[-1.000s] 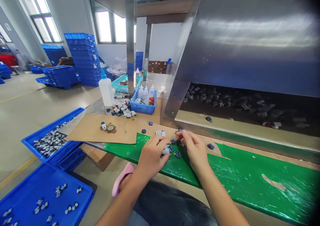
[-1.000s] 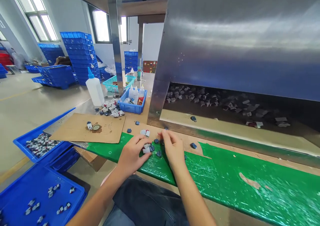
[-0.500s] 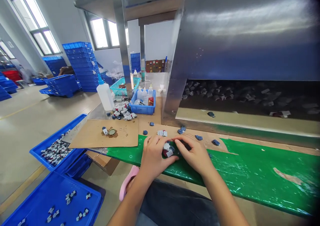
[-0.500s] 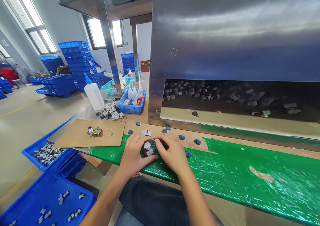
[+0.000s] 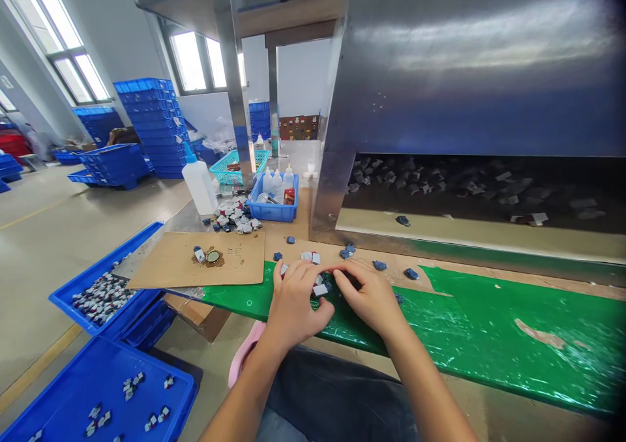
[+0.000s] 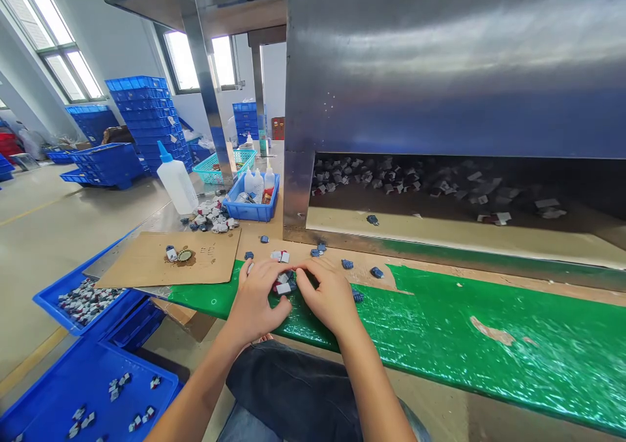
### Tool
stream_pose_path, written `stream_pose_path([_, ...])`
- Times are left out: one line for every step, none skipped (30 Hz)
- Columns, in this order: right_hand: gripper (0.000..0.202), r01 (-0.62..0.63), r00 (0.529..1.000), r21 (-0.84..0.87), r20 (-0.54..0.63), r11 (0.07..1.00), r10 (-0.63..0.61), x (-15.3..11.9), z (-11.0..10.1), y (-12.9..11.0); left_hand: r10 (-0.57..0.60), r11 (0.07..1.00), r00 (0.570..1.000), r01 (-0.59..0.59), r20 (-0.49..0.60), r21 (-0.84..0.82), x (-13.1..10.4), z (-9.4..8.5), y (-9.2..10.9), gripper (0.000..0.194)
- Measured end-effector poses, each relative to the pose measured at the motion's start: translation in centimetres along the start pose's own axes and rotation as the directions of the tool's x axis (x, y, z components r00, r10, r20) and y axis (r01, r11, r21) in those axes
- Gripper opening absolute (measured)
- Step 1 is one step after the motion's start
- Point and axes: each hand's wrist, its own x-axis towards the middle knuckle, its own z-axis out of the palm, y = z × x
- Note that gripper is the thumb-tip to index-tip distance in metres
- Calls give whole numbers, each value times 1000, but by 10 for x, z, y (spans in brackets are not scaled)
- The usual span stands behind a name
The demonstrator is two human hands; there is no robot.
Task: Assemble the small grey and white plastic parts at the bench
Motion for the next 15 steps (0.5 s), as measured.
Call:
stream_pose_path([18, -2, 1000, -5, 0, 1000, 2, 0, 0, 0, -10, 1000, 1000, 10, -1, 0, 0, 0, 0, 47])
stream_pose_path([18, -3, 1000, -10, -1, 1000, 3, 0, 0, 0, -14, 1000, 1000, 14, -3, 1, 0, 1, 0, 47])
stream_pose_path([18, -3, 1000, -15, -2, 1000, 3, 0, 0, 0, -13, 1000, 1000, 13, -3, 3, 0, 1, 0, 47])
stream_pose_path([18, -2, 1000, -17, -1, 1000, 2, 0, 0, 0, -8, 1000, 1000, 8, -4, 7, 0, 1, -1, 48])
stream_pose_path([18, 0, 1000, -19, 1, 1000, 0, 0, 0, 0, 0, 1000, 1000, 0, -7, 12, -1, 2, -1, 48])
stream_pose_path([18, 2, 1000, -19, 3, 1000, -2, 0, 0, -1, 9, 1000, 1000, -9, -10, 17, -1, 2, -2, 49])
stream_pose_path([18, 5, 1000, -18, 7, 1000, -4, 0, 0, -1, 18, 1000, 1000, -18, -14, 21, -1, 3, -2, 49])
stream_pose_path([18, 6, 1000, -19, 9, 1000, -6, 0, 0, -1, 25, 999, 1000, -24, -18, 24, -1, 3, -3, 49])
stream_pose_path([18, 7, 1000, -20, 10, 1000, -7, 0, 0, -1, 27, 999, 999, -27, -19, 26, -1, 3, -3, 49])
stream_pose_path([18, 7, 1000, -21, 12, 1000, -7, 0, 0, -1, 28, 999, 999, -28, -18, 28, -1, 3, -4, 49])
stream_pose_path([18, 8, 1000, -23, 15, 1000, -8, 1, 0, 0, 29, 999, 999, -28, -14, 29, -1, 3, -4, 50])
stream_pose_path([18, 9, 1000, -23, 18, 1000, -8, 1, 0, 0, 29, 999, 1000, -28, -10, 29, -1, 3, -4, 50])
stream_pose_path([18, 8, 1000, -25, 18, 1000, -8, 1, 0, 0, 28, 999, 1000, -28, -9, 29, -1, 3, -4, 50])
stream_pose_path([17, 6, 1000, -28, 17, 1000, -5, 0, 0, 0, 28, 999, 1000, -28, -8, 28, -1, 2, -4, 49])
stream_pose_path([17, 0, 1000, -31, 12, 1000, 1, 0, 0, 0, 28, 999, 1000, -28, -9, 27, 0, 2, -4, 47])
